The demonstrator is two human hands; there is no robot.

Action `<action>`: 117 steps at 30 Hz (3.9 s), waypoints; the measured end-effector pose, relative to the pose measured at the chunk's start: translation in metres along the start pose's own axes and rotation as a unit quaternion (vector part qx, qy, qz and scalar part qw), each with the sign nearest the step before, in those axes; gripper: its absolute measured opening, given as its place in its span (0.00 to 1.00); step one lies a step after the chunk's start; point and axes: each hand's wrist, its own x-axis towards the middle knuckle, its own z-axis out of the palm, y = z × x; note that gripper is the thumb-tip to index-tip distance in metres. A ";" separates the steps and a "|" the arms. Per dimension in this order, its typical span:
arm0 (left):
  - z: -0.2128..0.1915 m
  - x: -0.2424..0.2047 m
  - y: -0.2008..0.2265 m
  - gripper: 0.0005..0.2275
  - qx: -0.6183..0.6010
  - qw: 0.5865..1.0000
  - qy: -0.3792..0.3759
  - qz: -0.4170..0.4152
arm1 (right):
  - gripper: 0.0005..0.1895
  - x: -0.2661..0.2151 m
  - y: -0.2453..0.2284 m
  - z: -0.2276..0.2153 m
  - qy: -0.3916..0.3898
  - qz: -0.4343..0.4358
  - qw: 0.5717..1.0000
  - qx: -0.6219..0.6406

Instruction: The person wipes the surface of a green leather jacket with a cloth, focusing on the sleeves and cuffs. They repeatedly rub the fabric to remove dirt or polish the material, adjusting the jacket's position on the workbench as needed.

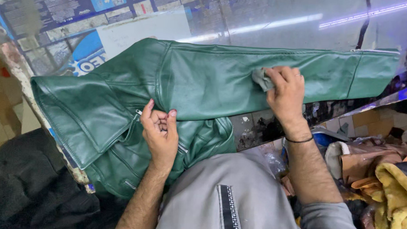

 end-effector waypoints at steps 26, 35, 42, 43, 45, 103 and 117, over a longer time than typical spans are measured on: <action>-0.003 0.002 0.017 0.18 0.076 0.996 0.048 0.010 | 0.24 -0.051 0.125 -0.013 0.053 0.033 0.993 -0.097; 0.004 0.003 0.019 0.16 0.130 0.983 0.101 -0.078 | 0.14 -0.080 0.260 -0.066 0.273 0.144 0.904 0.295; 0.018 0.016 0.023 0.20 0.167 0.970 0.150 -0.096 | 0.15 -0.101 0.320 -0.072 0.176 0.174 0.798 0.550; 0.020 0.019 0.019 0.20 0.185 0.964 0.156 -0.108 | 0.15 -0.103 0.325 -0.073 0.155 0.180 0.781 0.578; 0.022 0.023 0.010 0.16 0.221 0.959 0.165 -0.061 | 0.16 -0.102 0.332 -0.071 0.128 0.162 0.770 0.604; 0.166 0.040 -0.059 0.23 0.223 0.889 0.400 -0.007 | 0.14 -0.045 0.367 -0.065 0.034 0.212 0.712 0.669; 0.227 0.033 0.054 0.19 0.378 0.904 -0.009 0.202 | 0.17 -0.036 0.282 -0.068 0.193 0.169 0.654 0.711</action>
